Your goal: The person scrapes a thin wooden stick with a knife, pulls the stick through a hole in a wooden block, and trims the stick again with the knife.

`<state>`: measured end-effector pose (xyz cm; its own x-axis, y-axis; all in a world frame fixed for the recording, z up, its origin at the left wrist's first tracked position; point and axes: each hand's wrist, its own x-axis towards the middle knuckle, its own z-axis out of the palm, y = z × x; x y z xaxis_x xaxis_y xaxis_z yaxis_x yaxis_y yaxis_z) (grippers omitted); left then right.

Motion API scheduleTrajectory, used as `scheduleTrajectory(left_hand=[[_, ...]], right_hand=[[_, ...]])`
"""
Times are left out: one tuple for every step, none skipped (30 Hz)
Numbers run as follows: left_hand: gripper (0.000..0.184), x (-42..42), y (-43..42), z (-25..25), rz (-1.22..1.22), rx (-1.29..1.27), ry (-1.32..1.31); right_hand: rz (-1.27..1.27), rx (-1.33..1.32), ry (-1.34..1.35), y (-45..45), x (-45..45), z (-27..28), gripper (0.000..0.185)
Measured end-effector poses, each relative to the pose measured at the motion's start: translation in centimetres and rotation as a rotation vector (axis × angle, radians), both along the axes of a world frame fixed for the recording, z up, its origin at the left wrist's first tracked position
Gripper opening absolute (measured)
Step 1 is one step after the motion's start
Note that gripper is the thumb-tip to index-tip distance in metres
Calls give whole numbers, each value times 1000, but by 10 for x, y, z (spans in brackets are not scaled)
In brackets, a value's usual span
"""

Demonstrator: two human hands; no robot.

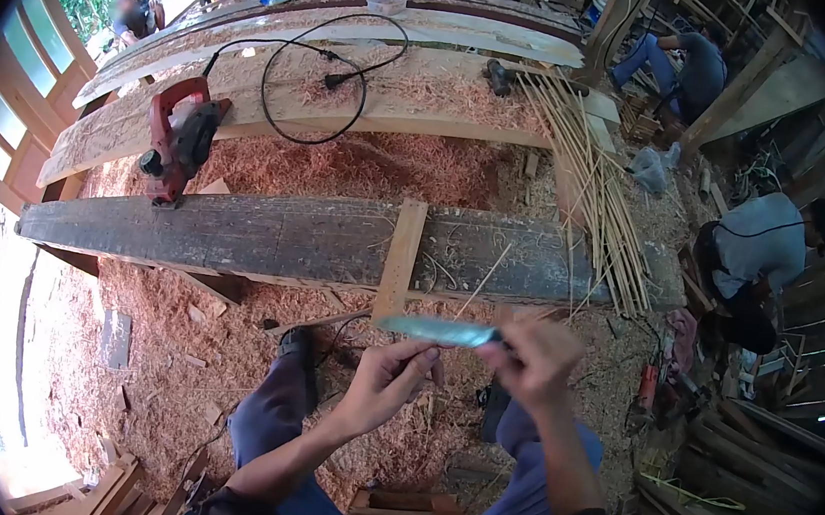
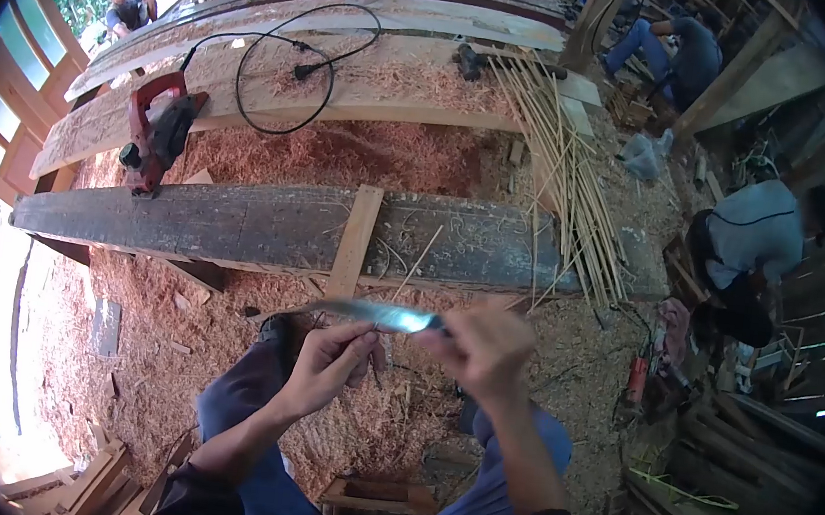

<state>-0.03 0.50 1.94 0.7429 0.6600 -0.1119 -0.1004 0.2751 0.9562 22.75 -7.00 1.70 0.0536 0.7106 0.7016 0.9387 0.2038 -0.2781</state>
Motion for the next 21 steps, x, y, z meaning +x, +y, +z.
scheduleTrajectory(left_hand=[[29, -1, 1, -5, -1, 1, 4], [29, -3, 1, -11, -4, 34, 1], [29, -6, 1, -14, -8, 65, -2], [29, -6, 0, -11, -8, 61, 0], [29, -3, 0, -4, 18, 66, 2], [28, -2, 0, 0, 39, 71, 5], [28, -1, -2, -2, 41, 70, -2], [29, 1, -4, -5, 30, 39, -25], [30, 1, -3, -7, 19, 11, -43], [30, 0, 0, -7, 16, 17, -37], [31, -3, 2, -7, -12, 8, 11], [31, -6, 2, -6, -40, -9, 58], [33, -3, 1, 2, -20, -42, 13], [33, -3, 1, 2, -13, -45, 5], [33, -5, 1, 1, -44, -107, -33], [34, -5, 1, -1, -76, -163, -72], [34, -4, 2, -5, -75, -157, -72], [35, -3, 3, -7, -79, -123, -90], [36, -4, 2, -9, -86, -94, -104], [36, -7, 1, -9, -91, -103, -95], [35, -6, 1, -1, -83, -105, -89]], right_hand=[[38, -2, -52, 0, -16, 3, 50], [34, -3, -41, 1, -15, 2, 50], [7, 39, -34, 4, -9, 1, 51], [-14, 81, -36, 8, -1, 0, 53], [-62, 88, 123, 11, 7, -1, 52], [-60, 87, 120, 11, 7, -1, 52], [-56, 106, 99, 11, 8, 0, 52], [-52, 128, 79, 12, 9, 1, 52], [-50, 133, 78, 13, 9, 0, 52], [-17, 91, 50, 12, 5, -4, 52], [12, 42, 27, 8, 0, -8, 52], [40, -14, 3, 3, -5, -11, 52], [-21, 109, 101, 13, 5, -6, 53], [-14, 106, 93, 14, 6, -5, 53], [-20, 107, 123, 13, 4, -4, 53], [-26, 112, 153, 14, 2, -3, 53], [20, 31, 12, 6, -9, 0, 53], [19, 35, 18, 7, -9, -3, 53], [31, 16, 17, 7, -8, -6, 52], [40, -10, 17, 4, -6, -9, 52], [-9, 20, 131, 9, 3, -5, 52]])
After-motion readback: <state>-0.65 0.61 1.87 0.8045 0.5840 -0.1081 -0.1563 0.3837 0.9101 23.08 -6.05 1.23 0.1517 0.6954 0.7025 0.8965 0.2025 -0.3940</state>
